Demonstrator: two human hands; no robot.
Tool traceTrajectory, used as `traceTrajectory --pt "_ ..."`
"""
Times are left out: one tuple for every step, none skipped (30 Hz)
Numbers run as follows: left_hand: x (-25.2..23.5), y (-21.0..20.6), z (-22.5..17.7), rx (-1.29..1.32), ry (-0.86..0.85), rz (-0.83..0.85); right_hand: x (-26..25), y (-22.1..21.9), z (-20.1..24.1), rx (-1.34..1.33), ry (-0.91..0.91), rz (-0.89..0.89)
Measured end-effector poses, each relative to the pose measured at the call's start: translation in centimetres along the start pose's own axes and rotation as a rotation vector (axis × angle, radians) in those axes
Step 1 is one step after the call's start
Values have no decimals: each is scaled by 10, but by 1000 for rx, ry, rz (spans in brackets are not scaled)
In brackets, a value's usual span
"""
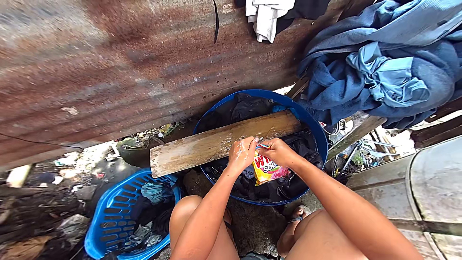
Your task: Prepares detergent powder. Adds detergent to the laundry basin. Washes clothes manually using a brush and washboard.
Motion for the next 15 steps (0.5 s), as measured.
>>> traceTrajectory --pt "-2 -1 1 9 17 -6 -1 2 3 84 33 -24" --pt "-3 -2 2 26 30 -17 -1 4 5 152 48 -43" --pt "-3 -2 3 43 37 -30 -1 4 6 210 63 -65" --pt "-3 -3 3 61 45 -40 0 4 6 261 84 -104" --pt "-3 -3 3 69 53 -50 1 4 6 311 101 -134" --pt "-4 -4 4 73 61 -57 2 3 8 361 108 -158" --pt "-5 -4 5 76 68 -70 5 2 12 416 121 -185" --pt "-6 -4 9 83 83 -86 7 1 16 457 137 -200" --pt "-9 -3 17 100 110 -108 10 0 21 486 155 -202" --pt "-14 2 32 119 159 -135 13 -1 26 502 173 -199" --pt "-19 10 47 142 217 -164 19 -1 31 514 188 -199" --pt "-22 20 60 168 262 -205 24 1 32 524 198 -211" --pt "-22 29 69 196 286 -254 28 5 30 527 196 -235" --pt "-21 37 72 235 302 -299 30 9 24 517 162 -249" --pt "-20 41 73 276 314 -337 29 15 16 493 116 -262"
Point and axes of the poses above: each hand's wrist, its own x-axis away from the middle knuckle, its own y-axis out of the back of the hand, z = x × y, the point moved 8 cm from there along -x, towards the middle knuckle
